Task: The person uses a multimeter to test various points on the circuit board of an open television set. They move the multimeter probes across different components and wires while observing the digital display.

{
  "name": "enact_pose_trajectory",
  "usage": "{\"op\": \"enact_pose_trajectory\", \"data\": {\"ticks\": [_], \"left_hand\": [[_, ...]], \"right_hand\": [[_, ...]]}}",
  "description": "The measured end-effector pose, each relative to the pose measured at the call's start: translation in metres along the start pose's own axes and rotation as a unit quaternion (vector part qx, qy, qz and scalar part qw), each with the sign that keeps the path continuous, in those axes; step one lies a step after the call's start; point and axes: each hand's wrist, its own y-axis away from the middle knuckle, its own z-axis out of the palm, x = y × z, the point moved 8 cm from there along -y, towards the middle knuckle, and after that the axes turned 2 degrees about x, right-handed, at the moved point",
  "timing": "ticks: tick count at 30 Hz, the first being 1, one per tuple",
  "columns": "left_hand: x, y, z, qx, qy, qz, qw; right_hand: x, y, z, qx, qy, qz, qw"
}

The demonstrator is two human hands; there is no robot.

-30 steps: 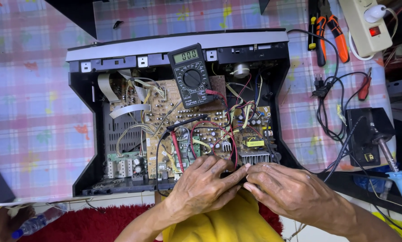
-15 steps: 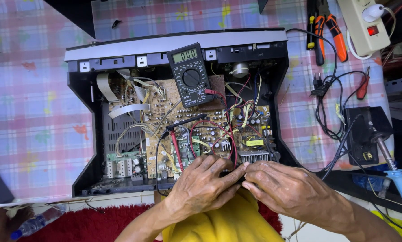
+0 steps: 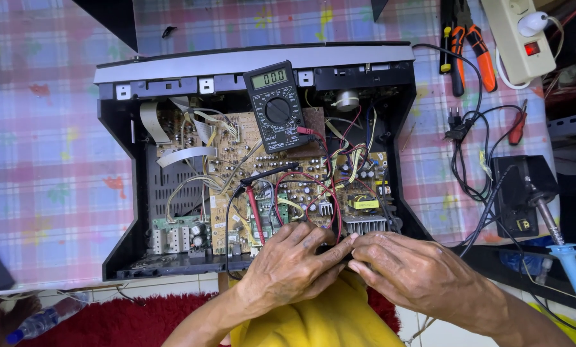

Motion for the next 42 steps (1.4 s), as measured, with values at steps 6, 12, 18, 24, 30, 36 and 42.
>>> {"op": "enact_pose_trajectory", "data": {"ticks": [6, 12, 18, 24, 30, 36, 42], "left_hand": [[0.000, 0.002, 0.001, 0.005, 0.004, 0.001, 1.000], [0.001, 0.000, 0.004, -0.011, 0.003, 0.006, 1.000], [0.000, 0.003, 0.009, -0.042, -0.011, -0.012, 0.999], [-0.001, 0.006, 0.004, 0.002, -0.020, -0.017, 1.000], [-0.001, 0.009, 0.009, 0.012, -0.020, -0.013, 1.000], [-0.005, 0.011, 0.013, -0.012, -0.035, -0.045, 0.998], [-0.007, 0.013, 0.018, -0.025, -0.007, -0.064, 0.998]], "right_hand": [[0.003, 0.011, 0.006, -0.021, -0.054, 0.014, 0.998], [0.012, 0.005, 0.010, -0.087, -0.153, 0.099, 0.979], [0.038, 0.023, 0.026, -0.225, 0.080, 0.287, 0.928], [0.025, 0.017, 0.038, -0.297, -0.038, 0.198, 0.933], [0.006, 0.008, 0.032, -0.272, 0.030, 0.101, 0.956], [0.023, 0.011, 0.035, -0.312, 0.168, 0.244, 0.903], [-0.017, -0.008, 0.026, -0.292, 0.018, 0.109, 0.950]]}}
